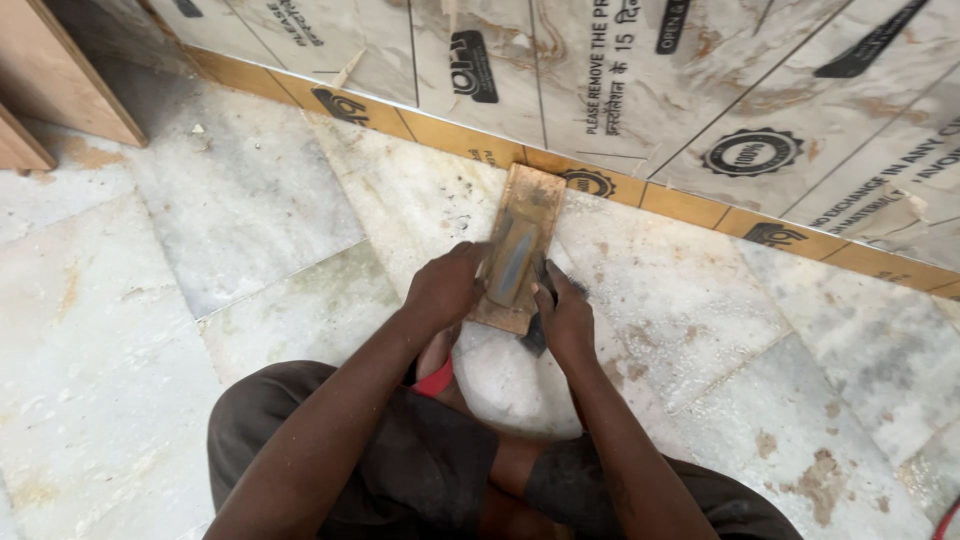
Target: The person sits on the floor and sharpens a chisel-like tool on a rectangular sharpening stone. They repeatedly rub the tool's edge against the stone, occasionally using a wire brush to clean the stone's surface. The person also briefly handles a handheld electric sander.
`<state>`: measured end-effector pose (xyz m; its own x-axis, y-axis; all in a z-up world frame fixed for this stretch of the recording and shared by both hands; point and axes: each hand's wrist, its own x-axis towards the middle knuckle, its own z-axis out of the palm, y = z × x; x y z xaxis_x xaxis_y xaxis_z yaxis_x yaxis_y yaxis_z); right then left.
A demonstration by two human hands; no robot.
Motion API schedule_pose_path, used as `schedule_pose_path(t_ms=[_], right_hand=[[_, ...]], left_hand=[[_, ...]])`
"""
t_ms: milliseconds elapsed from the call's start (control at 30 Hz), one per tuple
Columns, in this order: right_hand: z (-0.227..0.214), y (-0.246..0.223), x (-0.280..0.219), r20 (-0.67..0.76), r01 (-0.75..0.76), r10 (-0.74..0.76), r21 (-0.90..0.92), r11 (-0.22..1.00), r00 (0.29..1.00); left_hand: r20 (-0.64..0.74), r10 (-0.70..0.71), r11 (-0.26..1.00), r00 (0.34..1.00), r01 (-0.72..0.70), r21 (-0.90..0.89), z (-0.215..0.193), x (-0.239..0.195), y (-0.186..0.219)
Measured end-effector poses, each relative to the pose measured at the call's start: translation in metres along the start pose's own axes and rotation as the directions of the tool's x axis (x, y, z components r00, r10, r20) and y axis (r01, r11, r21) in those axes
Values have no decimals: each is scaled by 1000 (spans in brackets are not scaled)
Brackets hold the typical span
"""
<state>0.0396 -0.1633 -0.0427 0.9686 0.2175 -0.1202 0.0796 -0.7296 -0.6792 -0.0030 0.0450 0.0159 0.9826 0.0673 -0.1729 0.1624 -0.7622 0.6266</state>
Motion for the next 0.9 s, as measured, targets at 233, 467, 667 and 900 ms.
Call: schedule_pose_path(t_ms=[233,467,667,900], right_hand=[[-25,-36,7,235,127,-12,-480,868,972],[-33,-46,15,325,225,-30,-582,781,945],[-34,-34,31,352,278,-74,-575,770,933],[-39,-27,32,429,312,-79,-506,804,900]], left_hand=[[-62,-23,989,998,14,-144,-16,3,-21],[-14,14,975,1000,-17,-221,-2,5,-15],[110,44,997,993,-37,-64,31,18,-11],[174,111,994,978,-107,-36,46,23,-18]])
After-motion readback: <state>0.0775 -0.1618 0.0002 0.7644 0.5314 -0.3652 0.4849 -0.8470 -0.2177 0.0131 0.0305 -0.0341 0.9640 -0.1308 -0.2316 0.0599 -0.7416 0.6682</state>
